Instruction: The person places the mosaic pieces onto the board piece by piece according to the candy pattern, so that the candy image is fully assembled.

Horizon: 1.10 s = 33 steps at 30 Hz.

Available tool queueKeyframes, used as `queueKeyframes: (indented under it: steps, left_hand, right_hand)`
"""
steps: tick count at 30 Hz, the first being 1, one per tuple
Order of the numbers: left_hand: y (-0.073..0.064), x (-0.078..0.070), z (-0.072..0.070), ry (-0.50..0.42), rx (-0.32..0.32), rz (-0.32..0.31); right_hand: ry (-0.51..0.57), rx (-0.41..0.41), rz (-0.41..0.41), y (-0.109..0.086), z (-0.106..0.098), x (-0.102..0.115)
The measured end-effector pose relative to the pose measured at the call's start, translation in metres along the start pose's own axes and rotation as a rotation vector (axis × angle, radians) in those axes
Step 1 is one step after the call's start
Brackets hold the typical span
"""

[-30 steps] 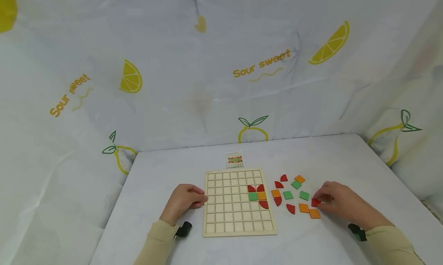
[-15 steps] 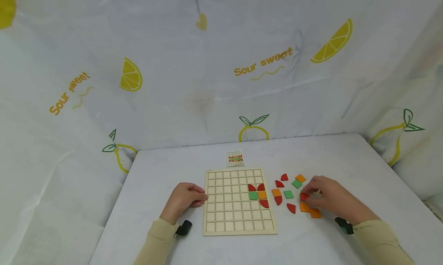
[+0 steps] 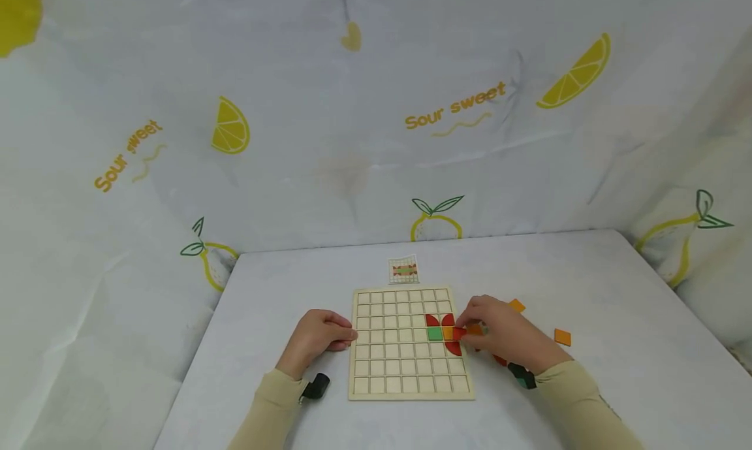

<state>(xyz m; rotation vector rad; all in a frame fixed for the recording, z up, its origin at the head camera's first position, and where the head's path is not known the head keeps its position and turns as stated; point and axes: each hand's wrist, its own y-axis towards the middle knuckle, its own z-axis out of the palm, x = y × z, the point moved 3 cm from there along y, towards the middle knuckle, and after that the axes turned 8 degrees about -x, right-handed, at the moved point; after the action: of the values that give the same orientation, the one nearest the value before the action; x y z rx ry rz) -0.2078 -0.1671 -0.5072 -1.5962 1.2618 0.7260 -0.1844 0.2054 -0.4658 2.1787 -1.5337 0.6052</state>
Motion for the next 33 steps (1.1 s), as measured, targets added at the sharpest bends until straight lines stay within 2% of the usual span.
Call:
queueKeyframes:
  steps: [5,11,17,21,33]
  left_hand:
    - [0.001,-0.001,0.0,0.003,0.004,-0.004]
    - [0.003,-0.001,0.001,-0.001,0.008,-0.005]
    - [0.004,0.003,0.002,0.0,0.013,-0.007]
    - [0.005,0.005,0.002,-0.007,0.017,0.007]
    - [0.002,0.002,0.001,-0.019,0.012,-0.002]
  right_hand:
    - [-0.008,-0.014,-0.08,0.005,0.011,0.012]
    - [-0.039,0.011,-0.056,0.007,0.022,0.017]
    - [-0.079,0.026,-0.115,0.007,0.032,0.019]
    - [-0.098,0.019,-0.152,0.008,0.034,0.021]
    - [-0.081,0.014,-0.174,0.006,0.035,0.025]
